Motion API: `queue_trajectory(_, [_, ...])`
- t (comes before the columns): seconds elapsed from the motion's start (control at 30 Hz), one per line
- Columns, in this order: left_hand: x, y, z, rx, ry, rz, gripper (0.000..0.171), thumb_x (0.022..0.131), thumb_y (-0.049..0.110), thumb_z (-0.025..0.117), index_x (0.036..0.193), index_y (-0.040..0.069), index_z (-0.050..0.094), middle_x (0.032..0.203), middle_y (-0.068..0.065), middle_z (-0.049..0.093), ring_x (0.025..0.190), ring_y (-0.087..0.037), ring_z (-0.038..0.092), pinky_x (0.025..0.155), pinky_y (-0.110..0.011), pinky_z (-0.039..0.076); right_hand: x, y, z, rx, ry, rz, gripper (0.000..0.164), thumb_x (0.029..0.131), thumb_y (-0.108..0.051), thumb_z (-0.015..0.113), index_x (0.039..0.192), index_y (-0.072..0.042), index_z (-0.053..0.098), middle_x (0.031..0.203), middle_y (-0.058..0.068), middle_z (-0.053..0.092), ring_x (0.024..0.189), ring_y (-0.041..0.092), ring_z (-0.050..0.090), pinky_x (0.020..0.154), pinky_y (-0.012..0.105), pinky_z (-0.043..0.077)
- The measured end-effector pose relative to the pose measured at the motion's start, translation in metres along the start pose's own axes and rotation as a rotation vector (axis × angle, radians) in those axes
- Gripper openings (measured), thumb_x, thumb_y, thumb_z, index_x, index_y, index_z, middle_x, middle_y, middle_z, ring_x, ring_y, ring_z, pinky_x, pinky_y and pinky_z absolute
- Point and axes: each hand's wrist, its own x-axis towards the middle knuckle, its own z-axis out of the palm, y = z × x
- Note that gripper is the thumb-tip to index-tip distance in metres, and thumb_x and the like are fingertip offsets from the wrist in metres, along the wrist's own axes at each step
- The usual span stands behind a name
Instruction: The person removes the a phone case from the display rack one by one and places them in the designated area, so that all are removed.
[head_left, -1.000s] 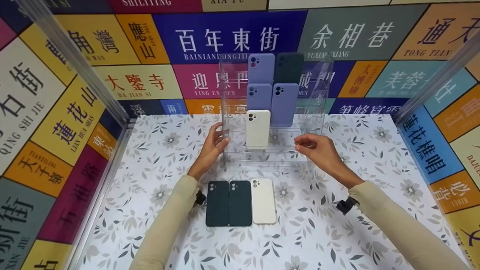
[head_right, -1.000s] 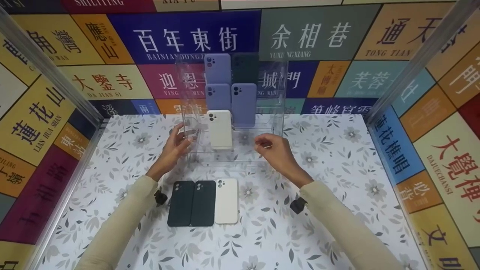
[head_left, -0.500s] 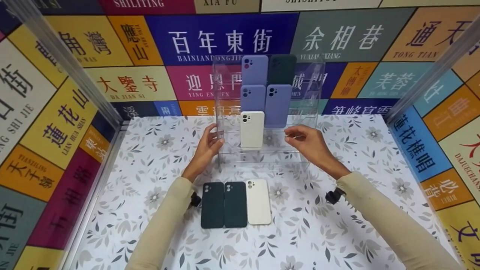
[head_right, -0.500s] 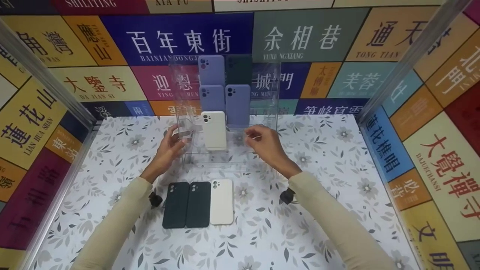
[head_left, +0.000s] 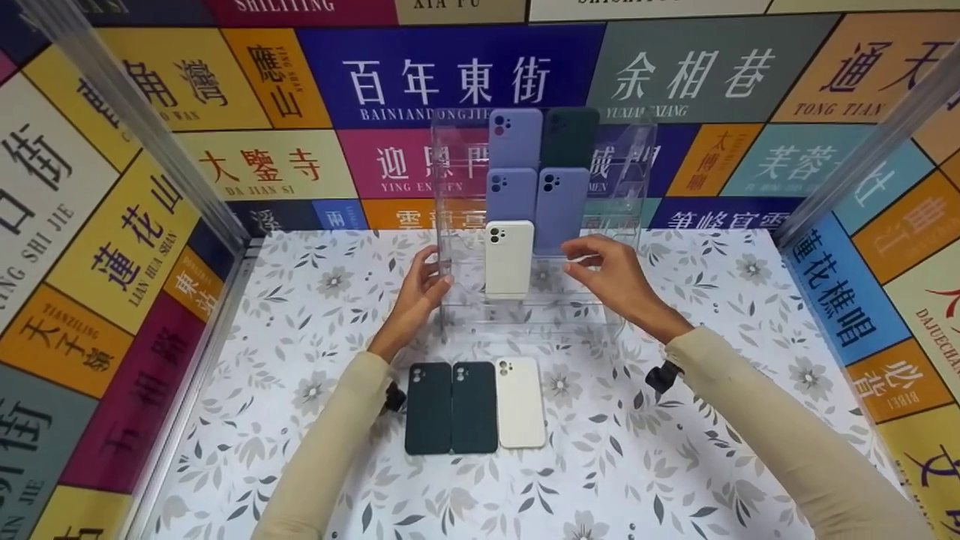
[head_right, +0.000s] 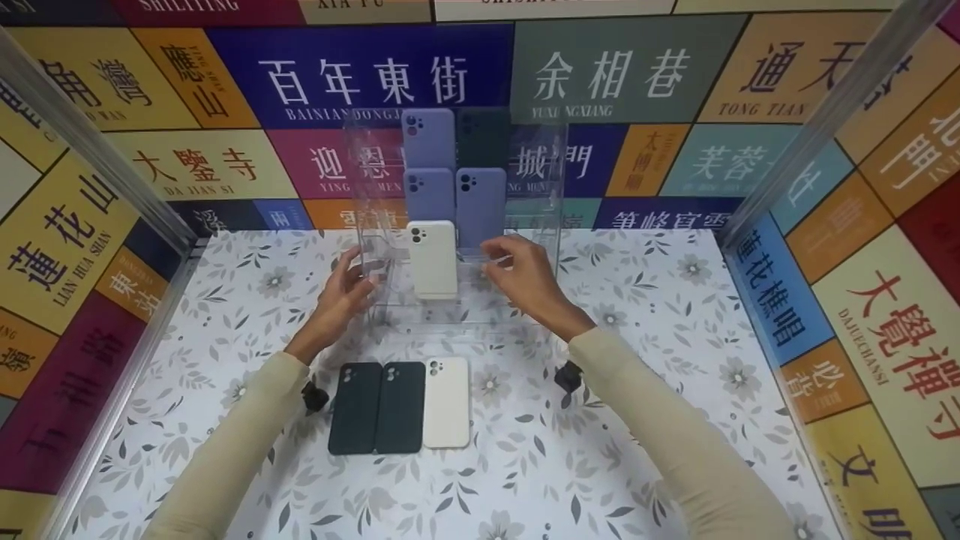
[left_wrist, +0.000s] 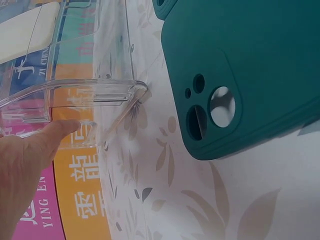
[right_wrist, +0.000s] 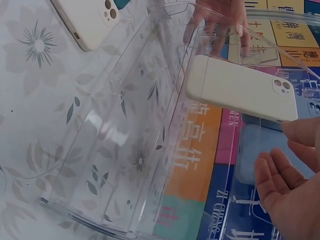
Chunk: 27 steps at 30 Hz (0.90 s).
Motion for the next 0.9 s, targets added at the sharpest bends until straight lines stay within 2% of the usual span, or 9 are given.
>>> queue_trajectory(0.17, [0.001, 0.001, 0.001, 0.000, 0.010, -0.015, 0.074, 0.110, 0.031, 0.069, 0.172, 0.020, 0.030, 0.166, -0.024, 0.046, 0.149, -0.038, 0.051, 0.120, -0.067, 0.041, 0.009, -0.009, 0.004, -0.007, -0.003, -0.058, 0.033, 0.101, 0.000, 0.077, 0.134, 0.004, 0.075, 0.130, 0.021, 0.073, 0.120, 0.036, 0.070, 0.104, 0.050, 0.058])
queue_trajectory(0.33, [0.004, 0.000, 0.003, -0.040, 0.015, 0.012, 0.070, 0.111, 0.016, 0.065, 0.171, 0.008, 0.029, 0.160, -0.029, 0.048, 0.147, -0.045, 0.052, 0.118, -0.071, 0.039, 0.015, -0.015, 0.010, -0.075, -0.016, -0.144, 0.034, 0.100, 0.001, 0.079, 0.134, 0.005, 0.075, 0.129, 0.022, 0.072, 0.118, 0.038, 0.071, 0.104, 0.052, 0.058])
queue_trajectory(0.47, [0.004, -0.001, 0.004, -0.037, 0.028, 0.021, 0.066, 0.110, 0.009, 0.062, 0.169, 0.006, 0.031, 0.157, -0.029, 0.051, 0.145, -0.046, 0.054, 0.115, -0.072, 0.040, 0.019, -0.017, 0.016, -0.124, -0.034, -0.193, 0.037, 0.099, 0.002, 0.080, 0.135, 0.005, 0.074, 0.127, 0.023, 0.072, 0.115, 0.040, 0.071, 0.102, 0.054, 0.058])
queue_trajectory(0.77, [0.004, -0.002, 0.003, -0.048, 0.023, 0.011, 0.068, 0.111, 0.012, 0.063, 0.171, 0.008, 0.030, 0.159, -0.028, 0.050, 0.149, -0.050, 0.049, 0.119, -0.073, 0.038, 0.031, -0.020, 0.027, -0.105, -0.046, -0.185, 0.043, 0.098, 0.006, 0.078, 0.140, 0.007, 0.069, 0.130, 0.026, 0.069, 0.118, 0.038, 0.070, 0.102, 0.050, 0.059])
queue_trajectory(0.9, [0.004, -0.001, 0.003, -0.048, 0.028, 0.010, 0.067, 0.110, 0.013, 0.064, 0.169, 0.009, 0.032, 0.158, -0.028, 0.052, 0.147, -0.047, 0.052, 0.118, -0.072, 0.040, 0.034, -0.021, 0.031, -0.114, -0.025, -0.172, 0.045, 0.098, 0.007, 0.078, 0.141, 0.007, 0.067, 0.129, 0.025, 0.068, 0.116, 0.037, 0.070, 0.100, 0.049, 0.059])
